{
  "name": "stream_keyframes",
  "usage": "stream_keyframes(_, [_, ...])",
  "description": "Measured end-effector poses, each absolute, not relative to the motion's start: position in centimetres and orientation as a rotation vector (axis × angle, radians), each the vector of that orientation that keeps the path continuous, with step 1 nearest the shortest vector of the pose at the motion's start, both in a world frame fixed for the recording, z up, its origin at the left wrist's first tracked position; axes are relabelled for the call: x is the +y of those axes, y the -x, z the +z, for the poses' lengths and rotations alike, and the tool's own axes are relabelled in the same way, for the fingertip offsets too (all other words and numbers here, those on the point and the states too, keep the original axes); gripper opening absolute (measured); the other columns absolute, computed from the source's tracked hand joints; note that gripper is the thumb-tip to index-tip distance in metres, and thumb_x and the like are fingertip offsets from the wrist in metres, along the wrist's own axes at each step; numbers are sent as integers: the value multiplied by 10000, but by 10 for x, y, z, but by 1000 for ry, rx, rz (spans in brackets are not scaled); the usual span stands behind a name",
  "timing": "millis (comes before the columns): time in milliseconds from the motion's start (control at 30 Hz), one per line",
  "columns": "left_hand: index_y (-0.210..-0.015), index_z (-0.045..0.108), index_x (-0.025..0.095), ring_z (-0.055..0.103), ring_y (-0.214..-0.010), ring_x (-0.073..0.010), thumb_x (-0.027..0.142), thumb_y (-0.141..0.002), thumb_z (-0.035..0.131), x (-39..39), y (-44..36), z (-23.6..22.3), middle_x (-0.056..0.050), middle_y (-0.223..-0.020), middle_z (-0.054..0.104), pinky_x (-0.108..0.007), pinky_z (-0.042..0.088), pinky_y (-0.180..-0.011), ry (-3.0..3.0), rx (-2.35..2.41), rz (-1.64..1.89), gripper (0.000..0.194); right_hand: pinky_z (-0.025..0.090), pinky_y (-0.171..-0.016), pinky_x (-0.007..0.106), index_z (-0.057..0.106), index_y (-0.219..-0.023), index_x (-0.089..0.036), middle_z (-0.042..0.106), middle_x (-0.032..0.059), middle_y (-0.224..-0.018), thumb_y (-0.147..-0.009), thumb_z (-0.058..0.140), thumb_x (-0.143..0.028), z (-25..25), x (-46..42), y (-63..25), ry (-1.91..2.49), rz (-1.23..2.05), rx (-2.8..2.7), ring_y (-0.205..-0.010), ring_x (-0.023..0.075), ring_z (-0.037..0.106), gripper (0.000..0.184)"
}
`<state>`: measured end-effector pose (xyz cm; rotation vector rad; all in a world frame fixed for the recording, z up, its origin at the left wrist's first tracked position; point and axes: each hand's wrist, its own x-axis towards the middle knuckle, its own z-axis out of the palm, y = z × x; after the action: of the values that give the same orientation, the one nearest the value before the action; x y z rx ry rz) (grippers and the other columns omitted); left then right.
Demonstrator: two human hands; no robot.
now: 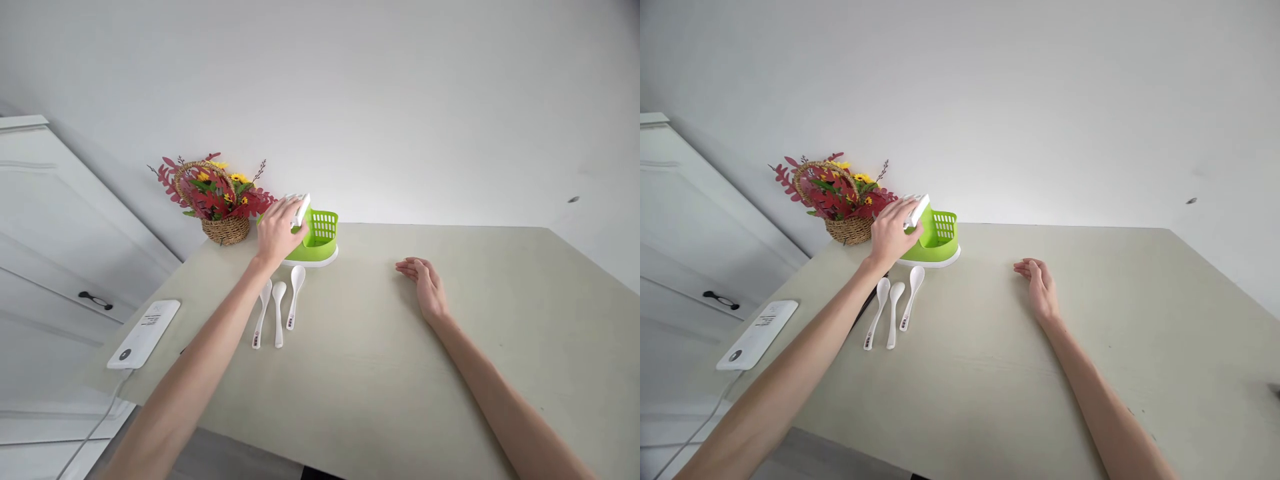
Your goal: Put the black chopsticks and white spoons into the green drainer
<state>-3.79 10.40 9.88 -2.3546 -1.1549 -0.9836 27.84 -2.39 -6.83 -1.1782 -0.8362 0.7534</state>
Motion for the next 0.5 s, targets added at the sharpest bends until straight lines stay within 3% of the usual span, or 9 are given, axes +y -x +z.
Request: stream_keyframes(500, [-1432,625,232,544,-1444,-258,246,-939,577,94,72,107,-42,-1497,643,-452,418,-1253,2361,-1220,-926,495,529,-1058,480,685,-1070,-256,782,62,-1061,-948,594,-650,-66,-27,-277,1193,762,-844,-1055,256,742,422])
